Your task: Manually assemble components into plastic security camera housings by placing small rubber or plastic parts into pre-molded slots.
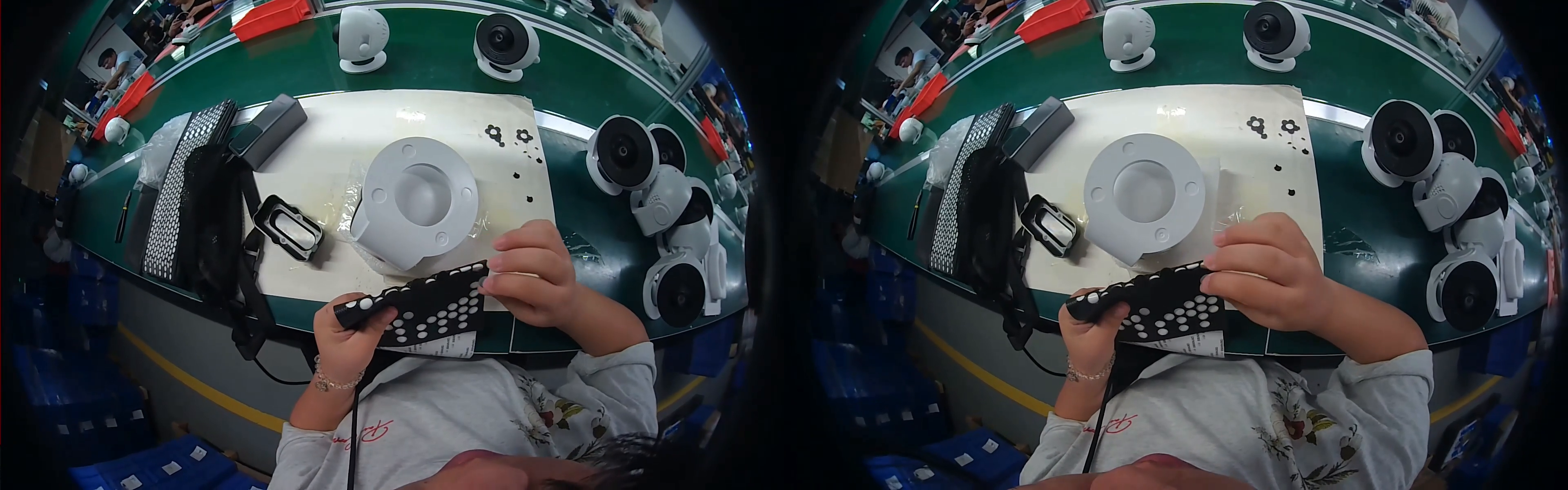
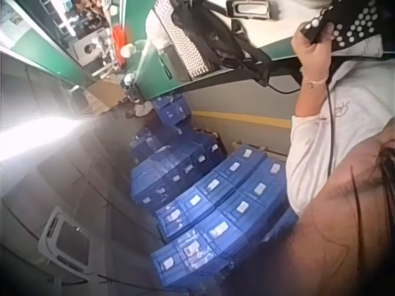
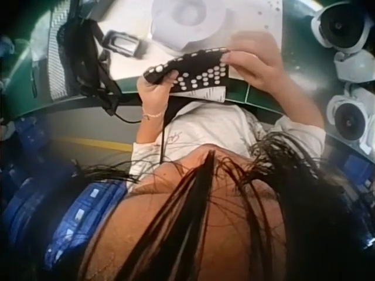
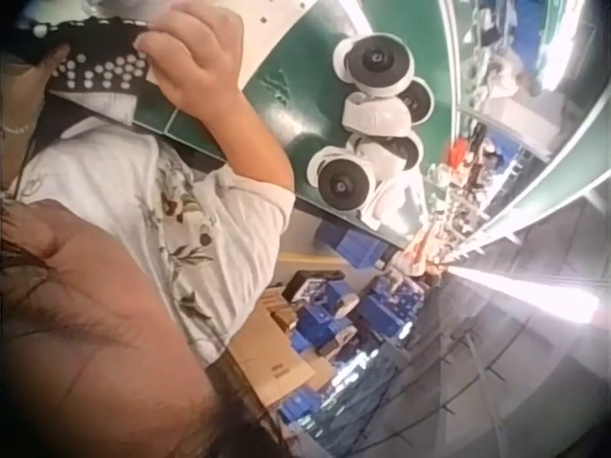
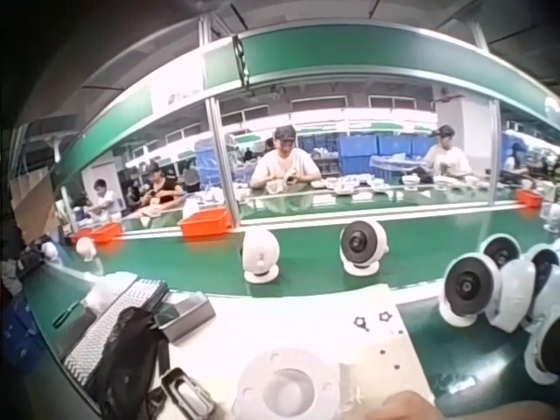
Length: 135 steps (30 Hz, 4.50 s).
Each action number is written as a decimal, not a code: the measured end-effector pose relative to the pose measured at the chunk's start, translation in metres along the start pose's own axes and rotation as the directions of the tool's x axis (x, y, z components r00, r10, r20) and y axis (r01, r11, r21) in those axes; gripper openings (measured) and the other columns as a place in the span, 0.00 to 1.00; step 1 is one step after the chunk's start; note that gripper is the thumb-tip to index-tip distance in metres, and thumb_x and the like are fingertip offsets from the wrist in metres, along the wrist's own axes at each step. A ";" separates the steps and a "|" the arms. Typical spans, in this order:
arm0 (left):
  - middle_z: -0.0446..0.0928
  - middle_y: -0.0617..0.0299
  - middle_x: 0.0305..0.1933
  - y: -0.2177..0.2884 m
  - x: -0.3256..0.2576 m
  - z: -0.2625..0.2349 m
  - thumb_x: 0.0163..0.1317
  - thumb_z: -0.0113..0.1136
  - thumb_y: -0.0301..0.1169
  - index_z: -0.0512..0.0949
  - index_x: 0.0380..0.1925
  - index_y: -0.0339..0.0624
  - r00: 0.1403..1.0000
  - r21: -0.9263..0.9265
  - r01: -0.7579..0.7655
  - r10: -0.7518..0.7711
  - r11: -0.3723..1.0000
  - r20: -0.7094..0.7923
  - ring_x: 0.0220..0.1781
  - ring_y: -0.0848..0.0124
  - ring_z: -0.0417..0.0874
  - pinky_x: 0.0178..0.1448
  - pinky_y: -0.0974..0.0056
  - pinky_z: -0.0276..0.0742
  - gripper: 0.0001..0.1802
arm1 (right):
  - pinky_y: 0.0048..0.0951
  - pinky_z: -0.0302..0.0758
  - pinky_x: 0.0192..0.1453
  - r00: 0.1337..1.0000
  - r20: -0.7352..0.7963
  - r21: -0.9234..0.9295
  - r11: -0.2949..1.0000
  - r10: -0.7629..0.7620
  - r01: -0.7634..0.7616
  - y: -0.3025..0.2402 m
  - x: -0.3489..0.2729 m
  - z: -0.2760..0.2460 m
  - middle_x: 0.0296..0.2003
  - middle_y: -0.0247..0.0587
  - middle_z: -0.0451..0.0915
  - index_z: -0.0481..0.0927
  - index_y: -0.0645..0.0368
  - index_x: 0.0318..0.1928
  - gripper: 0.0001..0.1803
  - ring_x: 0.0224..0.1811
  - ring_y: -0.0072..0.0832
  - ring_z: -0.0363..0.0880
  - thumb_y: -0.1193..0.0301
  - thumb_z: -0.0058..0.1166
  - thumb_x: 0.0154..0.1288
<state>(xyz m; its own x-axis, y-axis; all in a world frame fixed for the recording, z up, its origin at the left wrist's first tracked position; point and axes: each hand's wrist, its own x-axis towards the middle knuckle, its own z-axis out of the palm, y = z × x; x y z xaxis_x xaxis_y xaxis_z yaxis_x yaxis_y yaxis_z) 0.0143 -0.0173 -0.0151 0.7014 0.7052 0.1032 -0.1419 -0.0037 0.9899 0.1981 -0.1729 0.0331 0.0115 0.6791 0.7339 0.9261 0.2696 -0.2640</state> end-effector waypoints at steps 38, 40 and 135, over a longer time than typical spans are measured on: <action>0.73 0.61 0.51 0.006 0.036 0.014 0.30 0.60 0.21 0.78 0.27 0.38 0.683 0.332 -0.720 0.536 0.609 0.496 0.23 0.68 0.75 0.26 0.66 0.70 0.16 | 0.26 0.69 0.50 0.930 0.099 0.609 0.718 0.353 -0.337 0.060 0.083 0.031 0.38 0.38 0.67 0.49 0.53 0.62 0.38 0.38 0.23 0.74 0.80 0.53 0.55; 0.73 0.61 0.51 0.006 0.036 0.014 0.30 0.60 0.21 0.78 0.28 0.38 0.680 0.333 -0.723 0.536 0.606 0.501 0.23 0.68 0.75 0.26 0.66 0.70 0.17 | 0.26 0.69 0.45 0.984 0.048 0.463 0.869 0.174 -0.176 0.063 0.079 0.030 0.39 0.40 0.71 0.50 0.52 0.61 0.37 0.34 0.25 0.75 0.83 0.52 0.53; 0.72 0.55 0.43 -0.016 0.023 0.020 0.37 0.67 0.17 0.69 0.48 0.33 0.767 0.285 -0.617 0.479 0.734 0.427 0.35 0.67 0.76 0.33 0.70 0.77 0.32 | 0.31 0.63 0.53 0.814 0.099 0.374 0.736 0.573 -0.564 0.038 0.020 0.012 0.38 0.37 0.74 0.72 0.60 0.44 0.18 0.48 0.30 0.68 0.66 0.56 0.55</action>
<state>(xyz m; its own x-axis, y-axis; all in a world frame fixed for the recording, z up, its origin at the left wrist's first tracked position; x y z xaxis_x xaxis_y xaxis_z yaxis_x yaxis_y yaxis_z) 0.0471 -0.0151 -0.0266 0.7681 0.2367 0.5950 -0.3378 -0.6396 0.6905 0.2291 -0.1406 0.0300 0.5023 0.7746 0.3843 0.5343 0.0714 -0.8423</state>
